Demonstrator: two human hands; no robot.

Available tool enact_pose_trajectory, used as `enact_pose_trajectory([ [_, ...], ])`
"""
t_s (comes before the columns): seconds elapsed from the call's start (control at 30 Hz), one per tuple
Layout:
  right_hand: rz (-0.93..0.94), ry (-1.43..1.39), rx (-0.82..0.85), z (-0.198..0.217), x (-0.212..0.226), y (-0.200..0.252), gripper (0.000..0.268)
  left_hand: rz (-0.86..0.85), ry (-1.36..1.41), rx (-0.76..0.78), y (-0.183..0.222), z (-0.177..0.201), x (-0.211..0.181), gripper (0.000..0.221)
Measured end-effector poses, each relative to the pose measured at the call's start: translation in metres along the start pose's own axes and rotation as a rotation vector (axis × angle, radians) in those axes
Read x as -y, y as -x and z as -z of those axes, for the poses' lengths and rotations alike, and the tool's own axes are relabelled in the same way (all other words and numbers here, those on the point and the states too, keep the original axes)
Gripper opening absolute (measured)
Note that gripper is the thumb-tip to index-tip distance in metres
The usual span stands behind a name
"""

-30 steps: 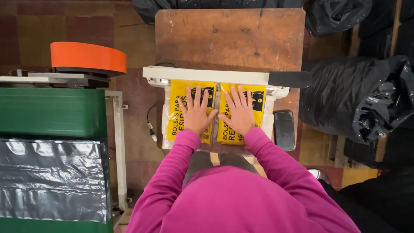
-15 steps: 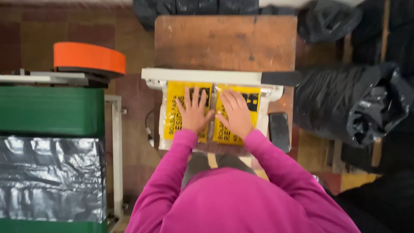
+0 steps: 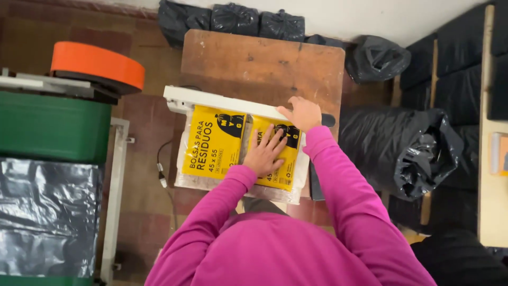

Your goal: Folding plastic bags, inserting them into printed yellow sleeves, and sealing the sleeves using a heat sealer.

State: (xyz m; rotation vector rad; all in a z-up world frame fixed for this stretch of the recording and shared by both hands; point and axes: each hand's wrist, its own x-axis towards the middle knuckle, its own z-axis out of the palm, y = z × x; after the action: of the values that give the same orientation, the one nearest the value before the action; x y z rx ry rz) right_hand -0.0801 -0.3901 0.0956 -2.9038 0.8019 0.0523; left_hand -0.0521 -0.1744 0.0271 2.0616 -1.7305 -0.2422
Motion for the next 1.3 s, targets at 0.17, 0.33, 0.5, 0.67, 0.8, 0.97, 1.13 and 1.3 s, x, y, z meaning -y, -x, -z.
enact_pose_trajectory([
  [0.17,-0.093,-0.134,0.109,-0.004,0.001,-0.002,0.061,0.021,0.006,-0.026,0.001,0.001,-0.001,0.072],
  [0.33,-0.063,-0.169,0.04,-0.014,-0.007,-0.003,0.066,0.089,0.159,-0.052,0.005,0.002,0.015,0.06],
  [0.5,-0.105,-0.147,0.061,-0.014,-0.002,0.001,0.068,0.611,0.063,-0.214,0.014,0.01,0.063,0.039],
  [0.67,-0.08,-0.115,0.022,-0.02,-0.006,-0.01,0.067,0.779,-0.099,-0.347,0.015,0.038,0.078,0.071],
  [0.8,-0.101,-0.097,0.069,-0.019,-0.004,0.006,0.067,0.899,-0.067,-0.248,0.04,0.038,0.054,0.089],
  [0.97,-0.091,-0.111,0.059,-0.016,-0.004,0.004,0.067,0.929,-0.065,-0.288,0.052,0.039,0.051,0.096],
  [1.13,-0.059,-0.116,0.055,-0.015,-0.005,0.006,0.066,0.984,-0.051,-0.263,0.062,0.048,0.045,0.1],
  [1.3,-0.048,-0.145,0.022,-0.009,0.0,0.007,0.064,1.03,-0.015,-0.271,0.069,0.046,0.04,0.103],
])
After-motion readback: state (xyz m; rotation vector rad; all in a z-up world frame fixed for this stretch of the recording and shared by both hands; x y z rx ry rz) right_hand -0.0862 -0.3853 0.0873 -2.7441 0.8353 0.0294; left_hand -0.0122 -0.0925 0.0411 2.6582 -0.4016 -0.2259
